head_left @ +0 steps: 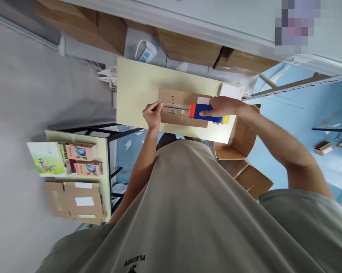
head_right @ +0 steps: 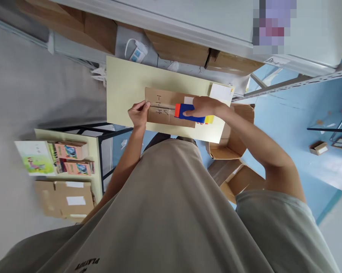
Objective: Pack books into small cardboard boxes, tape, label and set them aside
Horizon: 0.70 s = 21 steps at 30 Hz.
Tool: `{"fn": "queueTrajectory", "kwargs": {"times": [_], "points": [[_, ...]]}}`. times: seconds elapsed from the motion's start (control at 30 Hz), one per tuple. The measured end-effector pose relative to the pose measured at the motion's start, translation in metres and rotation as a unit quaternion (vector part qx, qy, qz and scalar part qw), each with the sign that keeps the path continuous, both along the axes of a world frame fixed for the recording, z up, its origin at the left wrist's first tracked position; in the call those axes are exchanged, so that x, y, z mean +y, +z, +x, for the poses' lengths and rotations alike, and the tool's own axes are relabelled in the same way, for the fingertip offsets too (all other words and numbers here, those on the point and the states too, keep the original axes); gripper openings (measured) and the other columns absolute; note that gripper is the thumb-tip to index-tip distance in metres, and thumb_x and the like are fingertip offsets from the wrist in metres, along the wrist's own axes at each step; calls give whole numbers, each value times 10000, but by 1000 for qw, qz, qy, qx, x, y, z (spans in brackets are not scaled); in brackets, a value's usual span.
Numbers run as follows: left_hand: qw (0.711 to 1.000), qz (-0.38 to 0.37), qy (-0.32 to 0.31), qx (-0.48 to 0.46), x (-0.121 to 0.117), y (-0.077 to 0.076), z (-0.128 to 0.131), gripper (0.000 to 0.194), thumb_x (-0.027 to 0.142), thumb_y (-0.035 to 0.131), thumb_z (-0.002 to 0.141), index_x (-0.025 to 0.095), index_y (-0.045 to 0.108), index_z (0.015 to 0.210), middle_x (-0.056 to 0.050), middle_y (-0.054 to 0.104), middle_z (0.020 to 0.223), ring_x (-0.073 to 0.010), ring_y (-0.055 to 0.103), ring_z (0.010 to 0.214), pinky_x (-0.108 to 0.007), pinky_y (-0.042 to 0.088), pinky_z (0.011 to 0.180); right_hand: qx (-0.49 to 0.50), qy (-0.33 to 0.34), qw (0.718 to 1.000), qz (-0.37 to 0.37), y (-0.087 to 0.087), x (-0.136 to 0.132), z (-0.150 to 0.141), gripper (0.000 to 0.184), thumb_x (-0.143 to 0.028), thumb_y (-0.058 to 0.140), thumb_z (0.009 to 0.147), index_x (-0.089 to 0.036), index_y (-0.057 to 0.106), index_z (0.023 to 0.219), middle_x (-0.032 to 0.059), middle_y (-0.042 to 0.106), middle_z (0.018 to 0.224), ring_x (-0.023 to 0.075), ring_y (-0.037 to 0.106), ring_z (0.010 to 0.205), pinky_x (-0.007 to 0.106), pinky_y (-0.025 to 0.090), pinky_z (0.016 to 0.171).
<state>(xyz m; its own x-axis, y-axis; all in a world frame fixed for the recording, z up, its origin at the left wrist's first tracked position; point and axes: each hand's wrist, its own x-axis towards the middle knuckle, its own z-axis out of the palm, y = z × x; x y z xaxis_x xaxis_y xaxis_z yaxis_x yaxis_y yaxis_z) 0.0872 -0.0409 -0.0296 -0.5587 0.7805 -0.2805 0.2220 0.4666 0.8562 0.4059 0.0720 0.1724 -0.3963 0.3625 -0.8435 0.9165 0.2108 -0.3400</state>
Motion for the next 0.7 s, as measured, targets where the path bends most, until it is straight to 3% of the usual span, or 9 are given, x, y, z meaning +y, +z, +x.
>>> {"fn": "queueTrajectory", "kwargs": {"times": [0.13,0.23,0.33,0.5,0.7], "points": [[1000,-3,8,20,1,3,2,180,333,902,949,196,924,1065,-66,879,1117,-258,837,1139,-397,668,1115,-18,-11,999,-25,29,0,72,794,-957,614,1008,-204,855,943,123,783,740,305,774,779,420,585,781],[999,-11,1,37,1,3,3,188,340,878,969,205,928,1090,-54,870,1123,-244,832,1148,-386,663,1130,-37,-29,999,-28,33,-2,110,803,-979,588,1003,-223,838,901,129,779,748,308,760,788,436,581,796],[999,-11,-4,51,1,3,3,197,344,866,979,204,930,1103,-49,867,1128,-236,829,1145,-382,661,1142,-49,-32,998,-14,16,-4,120,773,-944,598,1020,-212,837,953,142,774,772,316,747,809,452,569,795],[998,-15,3,62,1,9,4,161,327,876,982,209,923,1081,-44,866,1111,-227,825,1129,-385,668,1144,-76,-43,996,-6,-17,-5,111,762,-907,686,1009,-160,838,1024,171,771,798,341,748,838,467,553,795],[997,-20,4,78,4,15,8,202,400,899,982,216,914,1062,-41,851,1048,-242,823,1152,-389,671,1153,-20,-45,997,-56,-15,-2,131,737,-904,672,1036,-188,842,999,152,826,882,311,770,879,434,567,849]]}}
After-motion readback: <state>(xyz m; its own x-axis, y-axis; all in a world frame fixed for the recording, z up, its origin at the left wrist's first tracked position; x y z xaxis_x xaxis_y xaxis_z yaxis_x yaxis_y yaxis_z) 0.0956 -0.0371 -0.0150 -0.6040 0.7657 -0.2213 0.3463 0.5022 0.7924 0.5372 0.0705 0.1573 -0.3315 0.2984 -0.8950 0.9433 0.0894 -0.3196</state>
